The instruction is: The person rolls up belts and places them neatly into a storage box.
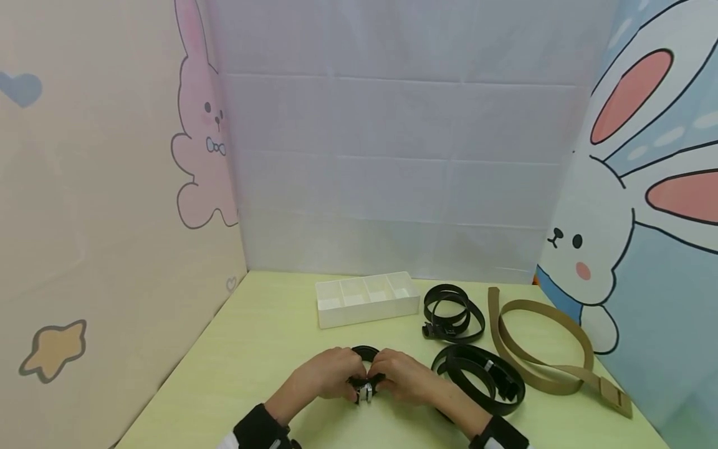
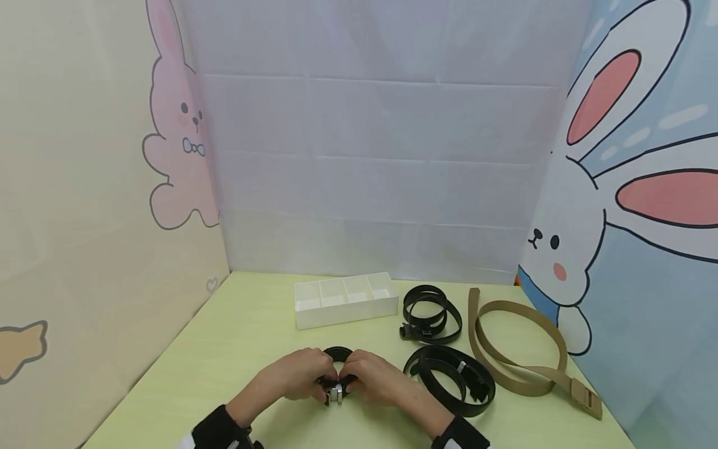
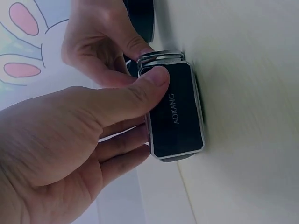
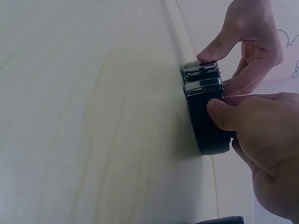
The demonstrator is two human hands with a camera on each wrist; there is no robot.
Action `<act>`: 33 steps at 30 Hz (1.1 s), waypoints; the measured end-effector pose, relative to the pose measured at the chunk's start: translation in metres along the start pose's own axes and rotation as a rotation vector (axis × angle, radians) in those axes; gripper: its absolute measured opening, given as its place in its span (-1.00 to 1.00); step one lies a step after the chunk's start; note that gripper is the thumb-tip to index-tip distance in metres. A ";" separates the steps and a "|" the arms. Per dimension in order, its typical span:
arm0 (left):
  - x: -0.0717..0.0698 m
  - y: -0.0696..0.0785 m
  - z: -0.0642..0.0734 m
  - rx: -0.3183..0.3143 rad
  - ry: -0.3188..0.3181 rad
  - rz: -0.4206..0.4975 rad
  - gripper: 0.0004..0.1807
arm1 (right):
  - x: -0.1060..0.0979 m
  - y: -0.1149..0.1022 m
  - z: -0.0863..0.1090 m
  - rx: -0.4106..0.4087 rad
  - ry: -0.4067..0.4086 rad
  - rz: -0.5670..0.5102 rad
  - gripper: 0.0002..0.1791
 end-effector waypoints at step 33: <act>-0.034 -0.078 0.002 -0.093 0.641 1.014 -0.57 | -0.026 0.038 -0.031 0.663 0.413 -0.760 -0.62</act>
Point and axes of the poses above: each hand's wrist, its own z-axis away from the middle knuckle, its own x-axis out of the palm, y = z × x, the point moved 7 cm from there along -z, towards the middle knuckle, and after that the axes turned 12 degrees about z, right-handed, at the moved point
